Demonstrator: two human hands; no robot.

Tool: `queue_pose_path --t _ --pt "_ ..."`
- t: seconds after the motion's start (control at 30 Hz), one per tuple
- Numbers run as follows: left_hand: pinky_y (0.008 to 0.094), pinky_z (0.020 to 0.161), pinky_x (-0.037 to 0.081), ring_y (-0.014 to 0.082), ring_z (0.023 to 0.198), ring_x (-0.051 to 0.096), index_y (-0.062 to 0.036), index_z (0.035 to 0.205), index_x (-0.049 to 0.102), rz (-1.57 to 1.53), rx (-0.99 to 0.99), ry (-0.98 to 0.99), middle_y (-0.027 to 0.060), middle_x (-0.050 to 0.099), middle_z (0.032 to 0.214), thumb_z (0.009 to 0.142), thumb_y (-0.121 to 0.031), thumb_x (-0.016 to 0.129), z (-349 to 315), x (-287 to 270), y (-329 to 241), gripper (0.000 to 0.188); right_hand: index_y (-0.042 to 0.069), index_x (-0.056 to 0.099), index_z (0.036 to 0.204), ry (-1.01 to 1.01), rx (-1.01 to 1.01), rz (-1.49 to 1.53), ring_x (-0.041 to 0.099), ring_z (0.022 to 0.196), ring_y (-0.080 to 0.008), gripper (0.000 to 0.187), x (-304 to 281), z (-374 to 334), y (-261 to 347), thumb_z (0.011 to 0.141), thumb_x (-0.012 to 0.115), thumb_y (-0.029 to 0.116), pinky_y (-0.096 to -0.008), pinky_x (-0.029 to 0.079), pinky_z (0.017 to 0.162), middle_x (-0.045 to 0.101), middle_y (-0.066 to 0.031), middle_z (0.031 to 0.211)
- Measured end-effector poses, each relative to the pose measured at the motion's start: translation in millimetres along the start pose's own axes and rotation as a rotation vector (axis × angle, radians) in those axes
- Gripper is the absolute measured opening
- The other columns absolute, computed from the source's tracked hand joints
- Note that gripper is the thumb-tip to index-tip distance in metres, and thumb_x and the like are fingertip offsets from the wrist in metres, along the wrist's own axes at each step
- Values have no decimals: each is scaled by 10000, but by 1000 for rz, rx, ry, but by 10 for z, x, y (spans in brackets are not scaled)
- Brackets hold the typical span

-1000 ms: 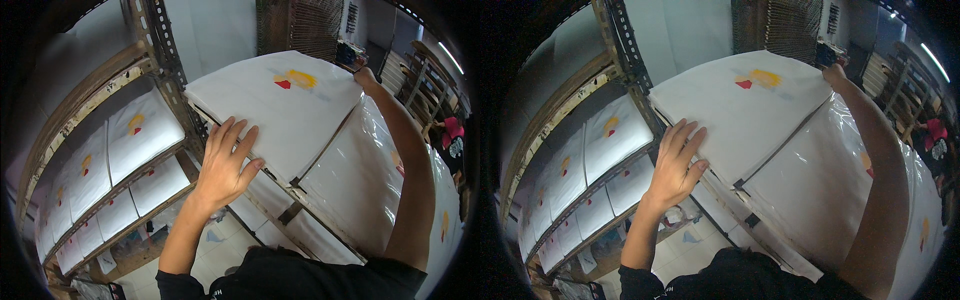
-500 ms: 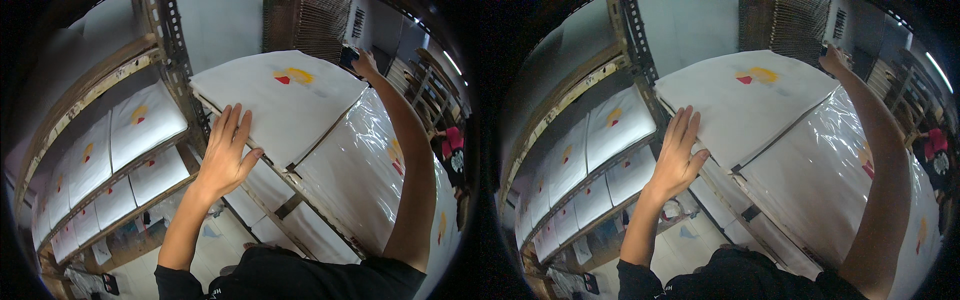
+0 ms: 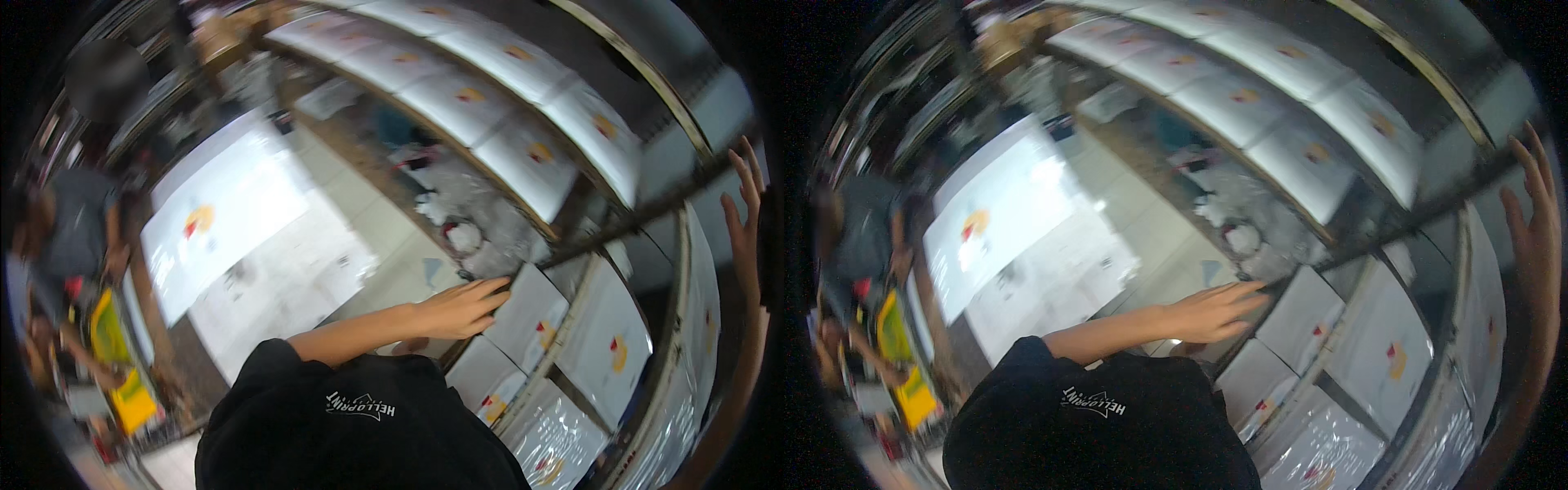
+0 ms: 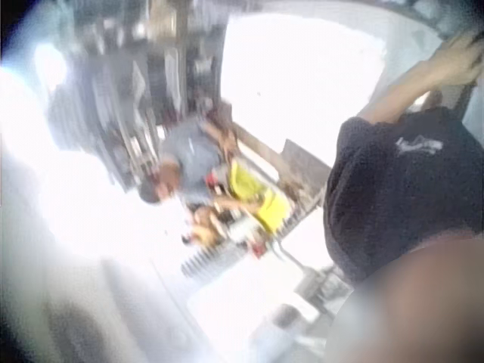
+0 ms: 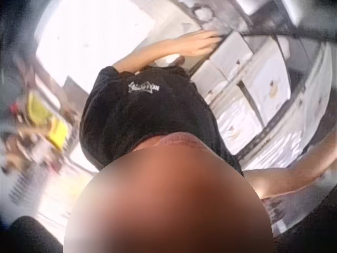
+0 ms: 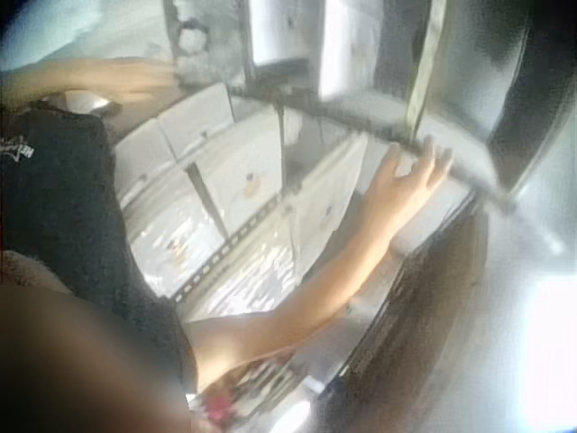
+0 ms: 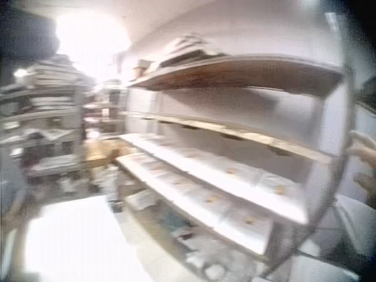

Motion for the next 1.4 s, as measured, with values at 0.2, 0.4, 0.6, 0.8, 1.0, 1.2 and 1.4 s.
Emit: queue_pose_path --t 0.2,0.4,0.6,0.8,1.0,1.2,1.4 --pt "426 1099 373 400 1305 442 12 1333 501 43 -569 -391 218 459 1411 944 -202 562 -2756 -260 235 448 104 522 1379 46 -296 582 424 1381 -304 685 -1133 879 3155 741 694 -76 -421 396 1136 406 -120 1515" --pt "466 1125 339 381 1341 419 3 1276 562 439 -965 -851 215 485 1393 908 -160 603 -4889 -280 -262 405 45 547 1329 194 -570 1348 601 1191 -334 546 -988 566 4918 813 724 39 -400 493 978 568 -170 1358" --pt "529 1149 272 382 1371 375 8 1286 549 711 -979 -760 209 478 1404 890 -187 615 -5371 -199 -493 446 11 478 1346 278 1087 2503 591 933 -206 429 2556 -1626 6349 975 573 205 -349 513 853 602 -105 1188" --pt "514 1144 284 372 1359 386 1 1298 535 815 -1066 -728 202 462 1420 895 -254 598 -5447 -120 -552 480 76 679 1061 1533 1059 1672 660 802 -298 350 2033 -4730 7539 895 666 384 -447 549 771 682 -107 894" --pt "513 1147 270 367 1362 378 -9 1312 516 833 -1081 -705 205 459 1421 909 -257 575 -5481 -81 -490 477 55 646 943 862 -108 1741 627 683 -261 210 1772 -5118 7520 853 726 228 -383 542 628 601 -86 685" --pt "508 1160 253 368 1374 363 -4 1299 545 812 -1071 -741 205 462 1427 905 -244 575 -5501 -77 -491 462 12 592 1093 1440 1083 1770 635 779 -241 224 1556 -4559 7330 964 572 195 -387 559 664 608 -104 884" --pt "522 1140 288 372 1336 420 -16 1277 568 576 -974 -963 201 482 1407 891 -163 598 -5627 -84 -492 414 0 498 1263 1405 715 1833 673 866 -272 358 1888 -4137 7759 942 577 138 -386 577 702 608 -148 1068"
Point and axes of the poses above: each hand's wrist, its own z-axis towards the middle knuckle, its own x-axis out of the palm, y = z × x, the point moved 7 cm from there along z, towards the middle knuckle
